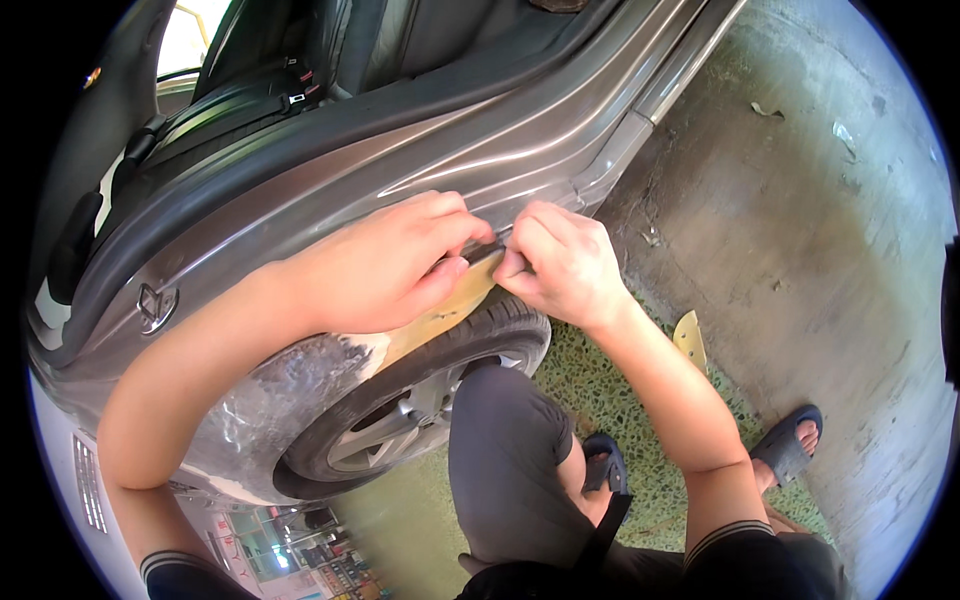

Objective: The person applies a transparent protective film to the rear quarter panel and door of a gray sedan. They use a yellow squeegee to smooth the film and remove bubbles, working along the body lines and edges. The person also uses a small tool to tuck the film into the door gap.

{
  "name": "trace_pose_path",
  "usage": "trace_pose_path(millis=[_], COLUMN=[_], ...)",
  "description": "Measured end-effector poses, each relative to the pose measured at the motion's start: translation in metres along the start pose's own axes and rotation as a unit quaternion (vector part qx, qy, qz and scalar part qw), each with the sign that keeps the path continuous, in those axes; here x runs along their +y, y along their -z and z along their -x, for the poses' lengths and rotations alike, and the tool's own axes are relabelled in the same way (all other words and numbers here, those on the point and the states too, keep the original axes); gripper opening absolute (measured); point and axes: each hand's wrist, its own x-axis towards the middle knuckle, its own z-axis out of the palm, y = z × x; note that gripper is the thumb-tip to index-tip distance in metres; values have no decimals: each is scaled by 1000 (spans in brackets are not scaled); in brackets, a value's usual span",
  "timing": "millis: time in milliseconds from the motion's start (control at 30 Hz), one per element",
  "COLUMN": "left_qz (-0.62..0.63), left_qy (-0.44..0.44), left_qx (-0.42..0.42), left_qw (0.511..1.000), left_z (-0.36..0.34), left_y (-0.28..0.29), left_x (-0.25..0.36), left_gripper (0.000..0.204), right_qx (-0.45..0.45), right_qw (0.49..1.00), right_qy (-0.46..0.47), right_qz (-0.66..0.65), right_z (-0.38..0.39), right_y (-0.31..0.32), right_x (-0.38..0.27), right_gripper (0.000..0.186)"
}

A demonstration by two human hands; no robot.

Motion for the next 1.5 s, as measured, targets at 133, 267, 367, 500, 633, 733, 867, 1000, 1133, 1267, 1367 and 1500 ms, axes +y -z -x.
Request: trace_pose_path(millis=[133, 267, 367, 500, 633, 733, 867, 1000, 1133, 1267, 1367, 1500], left_qz=[-210, -171, -106, -93, -48, -29, -24, -21, -27, -33, -41, -33], left_qy=[14, 79, 88, 91, 68, 43, 73, 88, 90, 91, 95, 105], left_qx=[1, 45, 65, 58, 55, 31, 49, 11, 0, 15, 24, 25], left_qw=[978, 981, 988, 990, 995, 998, 996, 996, 996, 995, 994, 994], left_z=[19, 50, 48, 40, 39, 41, 39, 33, 31, 32, 33, 33], left_y=[37, 22, 16, 18, 18, 23, 14, 13, 11, 7, 7, 8], left_x=[26, 36, 22, 18, 4, 1, 10, 11, 11, 11, 13, 14], left_gripper=[36, 33, 33, 34, 42, 51, 57, 62, 65, 65, 64, 62], right_qx=[-46, -62, -68, -98, -105, -97, -104, -98, -88, -95, -93, -125], right_qw=[997, 990, 987, 982, 981, 980, 979, 978, 978, 974, 972, 959], right_qy=[11, 33, 19, 15, -1, -9, -20, -47, -75, -116, -128, -139], right_qz=[-68, -124, -146, -161, -161, -173, -174, -175, -176, -171, -176, -212], right_z=[-10, -14, -17, -22, -23, -23, -20, -13, -4, 1, 0, -8], right_y=[19, 25, 22, 19, 14, 9, 6, 7, 5, 9, 10, 14], right_x=[7, 13, 15, 19, 22, 24, 25, 25, 20, 11, 9, 17], right_gripper=[23, 24, 18, 26, 26, 26, 27, 26, 23, 22, 22, 23])
